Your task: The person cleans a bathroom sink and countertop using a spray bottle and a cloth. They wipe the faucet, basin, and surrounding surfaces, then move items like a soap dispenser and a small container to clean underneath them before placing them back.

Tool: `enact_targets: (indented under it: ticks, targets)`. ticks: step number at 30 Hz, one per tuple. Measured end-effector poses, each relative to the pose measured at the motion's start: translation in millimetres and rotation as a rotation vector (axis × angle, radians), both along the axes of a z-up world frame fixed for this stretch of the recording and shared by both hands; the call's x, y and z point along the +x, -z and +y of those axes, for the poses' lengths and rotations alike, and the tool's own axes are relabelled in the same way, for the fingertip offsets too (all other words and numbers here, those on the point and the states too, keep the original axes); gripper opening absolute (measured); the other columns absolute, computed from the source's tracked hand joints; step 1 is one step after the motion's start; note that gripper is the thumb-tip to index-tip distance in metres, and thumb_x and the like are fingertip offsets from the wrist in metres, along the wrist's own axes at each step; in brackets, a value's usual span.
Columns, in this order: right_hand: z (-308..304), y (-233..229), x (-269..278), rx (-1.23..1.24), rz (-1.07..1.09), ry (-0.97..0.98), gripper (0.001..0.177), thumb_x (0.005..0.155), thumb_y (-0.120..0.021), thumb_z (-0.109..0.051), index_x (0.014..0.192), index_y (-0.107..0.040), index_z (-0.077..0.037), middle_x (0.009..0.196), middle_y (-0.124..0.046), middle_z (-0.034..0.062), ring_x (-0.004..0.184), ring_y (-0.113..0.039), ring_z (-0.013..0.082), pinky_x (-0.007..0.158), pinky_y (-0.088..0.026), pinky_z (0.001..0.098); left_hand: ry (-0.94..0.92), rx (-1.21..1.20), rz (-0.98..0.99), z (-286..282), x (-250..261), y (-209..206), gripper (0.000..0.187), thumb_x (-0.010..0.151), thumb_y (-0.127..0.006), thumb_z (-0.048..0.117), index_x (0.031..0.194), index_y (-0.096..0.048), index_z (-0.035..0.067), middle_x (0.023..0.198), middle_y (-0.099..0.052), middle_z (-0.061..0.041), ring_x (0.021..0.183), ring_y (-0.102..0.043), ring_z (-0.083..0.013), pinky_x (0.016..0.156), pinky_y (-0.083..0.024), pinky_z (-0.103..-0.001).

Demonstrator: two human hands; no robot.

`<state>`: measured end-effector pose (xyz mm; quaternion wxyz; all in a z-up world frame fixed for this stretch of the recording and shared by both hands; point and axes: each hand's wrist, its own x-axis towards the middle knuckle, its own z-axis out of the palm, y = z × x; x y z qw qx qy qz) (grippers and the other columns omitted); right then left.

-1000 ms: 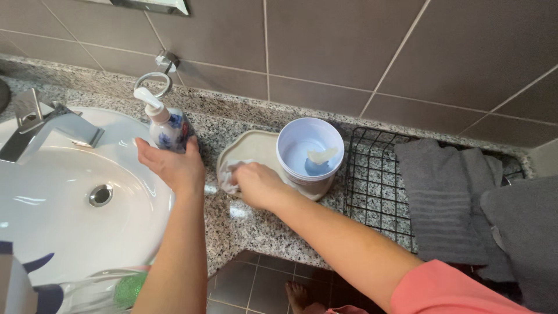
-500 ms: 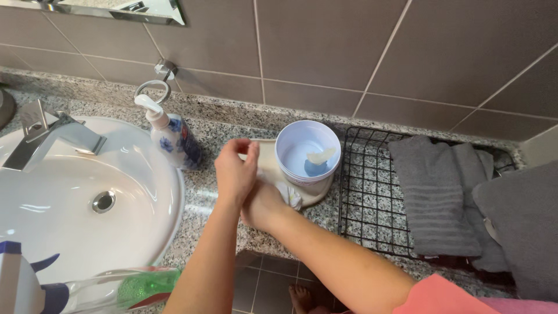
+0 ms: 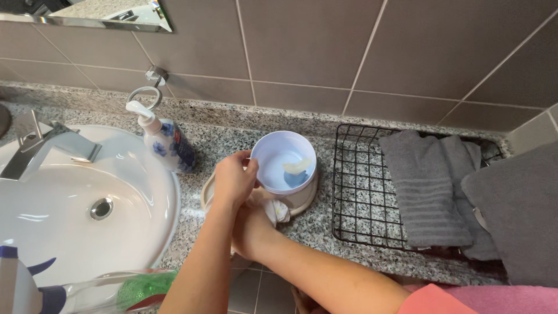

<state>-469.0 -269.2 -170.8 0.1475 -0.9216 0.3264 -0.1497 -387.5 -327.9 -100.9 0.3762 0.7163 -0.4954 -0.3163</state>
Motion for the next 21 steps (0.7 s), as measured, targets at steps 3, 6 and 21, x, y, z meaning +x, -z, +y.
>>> enact_targets:
  ticks: [3,6,21]
  targets:
    - [12,3,7,-0.069,0.03,-0.088,0.034,0.084,-0.06,-0.008,0.115,-0.065,0.004,0.121,-0.066,0.0218,0.117,-0.061,0.0371,0.089,-0.053,0.0454,-0.117,-0.026,-0.013,20,12,-5,0.034,0.091,-0.06,0.018,0.118,-0.073,0.002,0.093,-0.079,-0.016,0.06,-0.077,-0.0251,0.066,-0.062,-0.035]
    - [12,-4,2,-0.046,-0.157,-0.132,0.026,0.086,-0.062,-0.01,0.11,-0.065,0.001,0.119,-0.066,0.0206,0.117,-0.062,0.0381,0.088,-0.054,0.0477,-0.214,-0.097,-0.085,38,27,-5,0.033,0.091,-0.062,0.019,0.118,-0.073,0.004,0.096,-0.077,-0.019,0.067,-0.077,-0.0279,0.071,-0.059,-0.038]
    - [-40,-88,-72,0.22,-0.145,0.335,0.032,0.083,-0.071,-0.021,0.111,-0.075,-0.008,0.111,-0.075,0.0164,0.099,-0.073,0.0346,0.087,-0.057,0.0441,-0.452,-0.328,-0.19,96,70,1,0.028,0.096,-0.062,0.015,0.118,-0.075,0.005,0.09,-0.074,-0.018,0.08,-0.073,-0.0282,0.076,-0.054,-0.038]
